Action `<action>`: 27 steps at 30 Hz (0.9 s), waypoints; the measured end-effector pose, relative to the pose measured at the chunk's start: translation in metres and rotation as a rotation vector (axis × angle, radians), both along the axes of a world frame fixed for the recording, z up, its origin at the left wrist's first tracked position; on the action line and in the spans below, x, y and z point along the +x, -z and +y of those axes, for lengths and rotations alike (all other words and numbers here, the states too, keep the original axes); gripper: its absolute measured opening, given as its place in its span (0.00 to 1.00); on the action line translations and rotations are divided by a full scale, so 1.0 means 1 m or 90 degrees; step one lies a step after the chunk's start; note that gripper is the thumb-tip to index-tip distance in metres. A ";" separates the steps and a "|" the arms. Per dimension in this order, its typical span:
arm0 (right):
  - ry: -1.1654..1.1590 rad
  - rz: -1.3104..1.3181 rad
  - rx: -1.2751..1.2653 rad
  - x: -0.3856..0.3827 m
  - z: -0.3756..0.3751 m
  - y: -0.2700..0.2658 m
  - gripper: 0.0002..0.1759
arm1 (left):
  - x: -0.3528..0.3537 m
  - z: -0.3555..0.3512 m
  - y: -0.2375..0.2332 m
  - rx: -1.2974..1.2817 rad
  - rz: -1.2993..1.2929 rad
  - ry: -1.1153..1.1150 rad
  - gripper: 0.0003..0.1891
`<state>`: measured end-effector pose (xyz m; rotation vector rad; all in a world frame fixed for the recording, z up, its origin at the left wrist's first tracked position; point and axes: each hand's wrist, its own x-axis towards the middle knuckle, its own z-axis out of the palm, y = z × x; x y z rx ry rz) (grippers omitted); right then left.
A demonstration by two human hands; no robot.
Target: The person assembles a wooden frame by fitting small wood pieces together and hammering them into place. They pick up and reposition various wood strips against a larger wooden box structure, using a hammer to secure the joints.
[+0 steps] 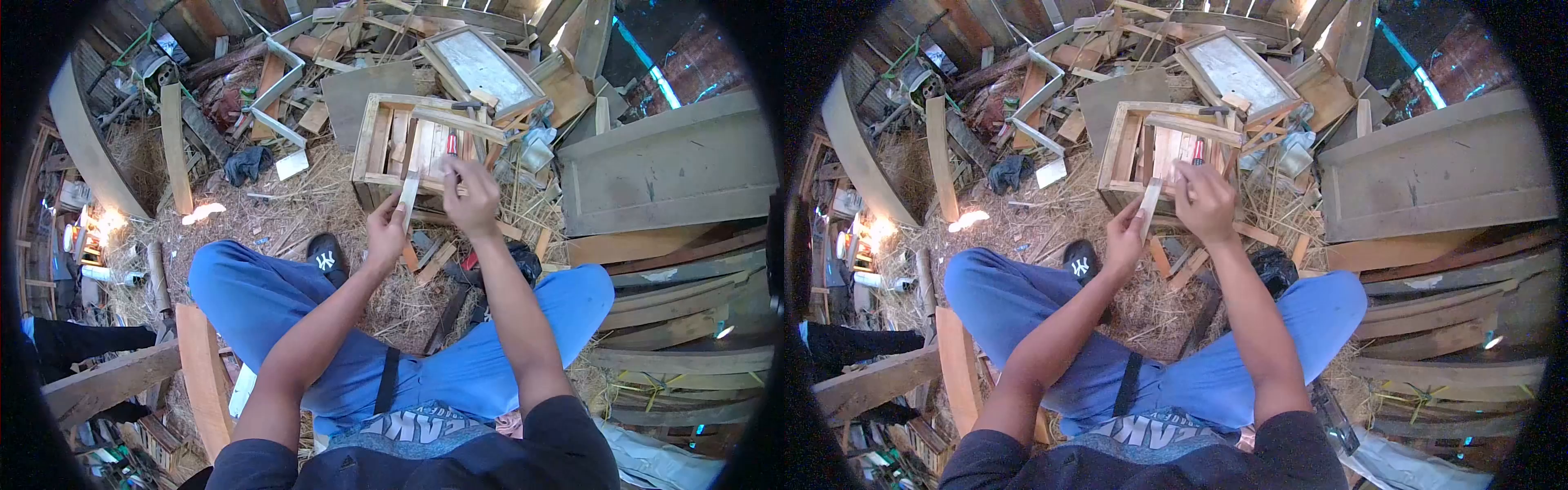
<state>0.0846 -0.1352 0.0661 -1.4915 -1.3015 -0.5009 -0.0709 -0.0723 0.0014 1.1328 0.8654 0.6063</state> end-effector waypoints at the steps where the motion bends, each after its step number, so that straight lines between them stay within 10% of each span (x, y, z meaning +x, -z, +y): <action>1: 0.021 -0.002 0.046 0.003 -0.005 -0.011 0.11 | -0.002 0.002 -0.003 0.000 -0.002 0.001 0.20; 8: 0.220 0.035 0.065 0.050 -0.043 -0.062 0.10 | -0.007 0.028 -0.009 -0.010 0.016 0.066 0.19; 17: -0.154 0.563 -0.293 0.073 -0.063 -0.029 0.29 | -0.013 0.068 -0.016 0.020 0.064 0.163 0.19; 27: -0.099 0.557 -0.181 0.024 -0.056 -0.029 0.23 | -0.007 0.103 -0.011 -0.037 0.006 0.046 0.18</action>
